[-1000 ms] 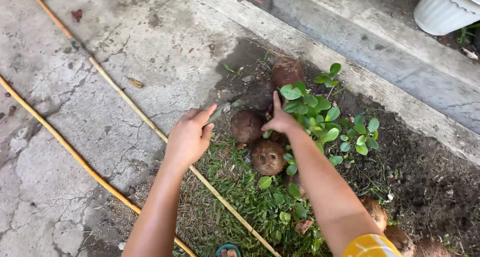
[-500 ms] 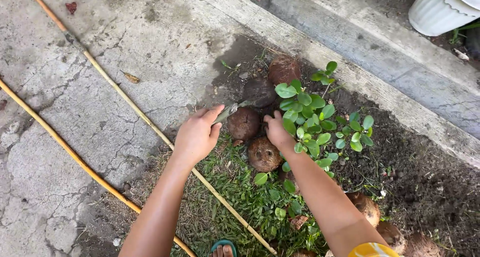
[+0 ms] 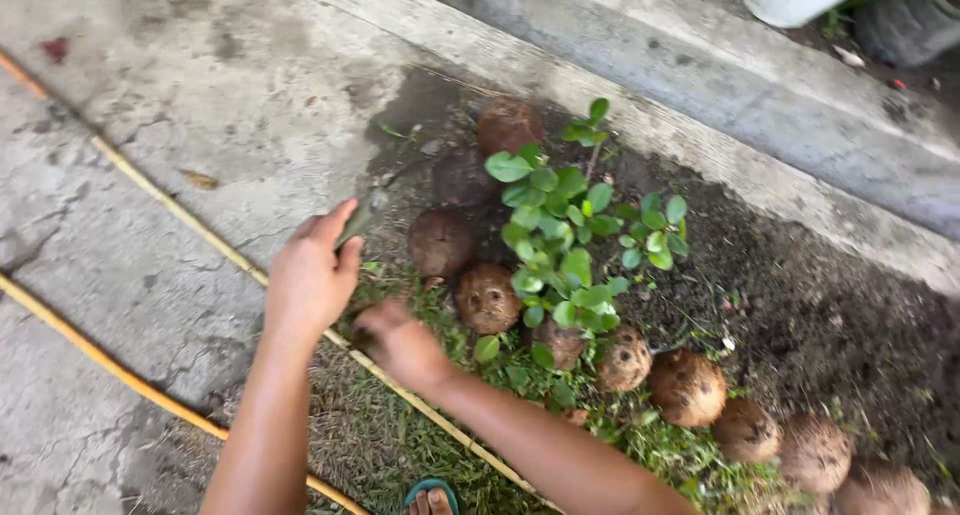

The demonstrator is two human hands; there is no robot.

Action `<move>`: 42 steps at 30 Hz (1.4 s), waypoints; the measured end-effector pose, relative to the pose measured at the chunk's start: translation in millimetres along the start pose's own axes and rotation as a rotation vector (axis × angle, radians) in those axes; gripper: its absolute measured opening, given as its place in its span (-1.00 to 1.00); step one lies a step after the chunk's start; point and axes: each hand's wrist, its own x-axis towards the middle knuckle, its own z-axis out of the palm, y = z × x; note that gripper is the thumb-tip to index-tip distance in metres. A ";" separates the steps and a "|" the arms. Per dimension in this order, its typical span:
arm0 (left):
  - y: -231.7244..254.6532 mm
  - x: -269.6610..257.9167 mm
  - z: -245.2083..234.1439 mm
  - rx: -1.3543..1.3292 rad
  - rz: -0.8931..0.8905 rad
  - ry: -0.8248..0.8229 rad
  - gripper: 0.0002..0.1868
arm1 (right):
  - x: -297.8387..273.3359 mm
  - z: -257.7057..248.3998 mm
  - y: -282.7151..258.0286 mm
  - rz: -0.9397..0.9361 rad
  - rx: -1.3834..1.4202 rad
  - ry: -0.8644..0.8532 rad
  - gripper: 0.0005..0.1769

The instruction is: Weeding and digging in a garden bed using a hand trowel and bare hands

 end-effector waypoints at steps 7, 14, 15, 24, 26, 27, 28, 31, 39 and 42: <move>-7.0 -2.6 9.6 0.146 -0.014 -0.124 -0.50 | -33.0 -109.0 -53.9 0.126 -0.208 -0.511 -0.04; 9.2 -6.5 7.1 0.322 -0.227 -0.430 -0.54 | -133.8 -214.7 82.9 -0.020 0.105 -0.744 -0.60; 24.4 -6.5 0.2 0.356 -0.298 -0.499 -0.53 | -151.2 -228.6 118.9 0.019 0.276 -0.971 -0.58; 61.5 -2.1 9.1 0.480 -0.357 -0.558 -0.48 | -139.5 -359.5 259.4 0.584 -0.440 -0.180 -0.59; 77.3 -0.2 10.0 0.507 -0.421 -0.594 -0.48 | -126.4 -365.3 232.7 0.643 -0.235 -0.212 -0.47; 84.2 -1.2 9.8 0.526 -0.495 -0.629 -0.47 | -119.0 -367.1 218.8 0.693 -0.034 -0.251 -0.30; 90.0 -1.6 9.8 0.530 -0.499 -0.634 -0.47 | -121.1 -356.4 232.0 0.694 -0.029 -0.256 -0.30; 96.7 -6.2 10.2 0.554 -0.521 -0.683 -0.48 | -124.6 -327.9 249.3 0.679 0.211 -0.111 -0.22; 101.8 -18.7 -7.8 0.621 -0.248 -0.428 -0.63 | -137.7 -270.0 283.7 0.322 -0.008 0.046 -0.51; 131.3 -13.7 -20.6 0.920 -0.244 -0.335 -0.67 | -135.5 -238.4 312.3 0.158 -0.224 0.195 -0.73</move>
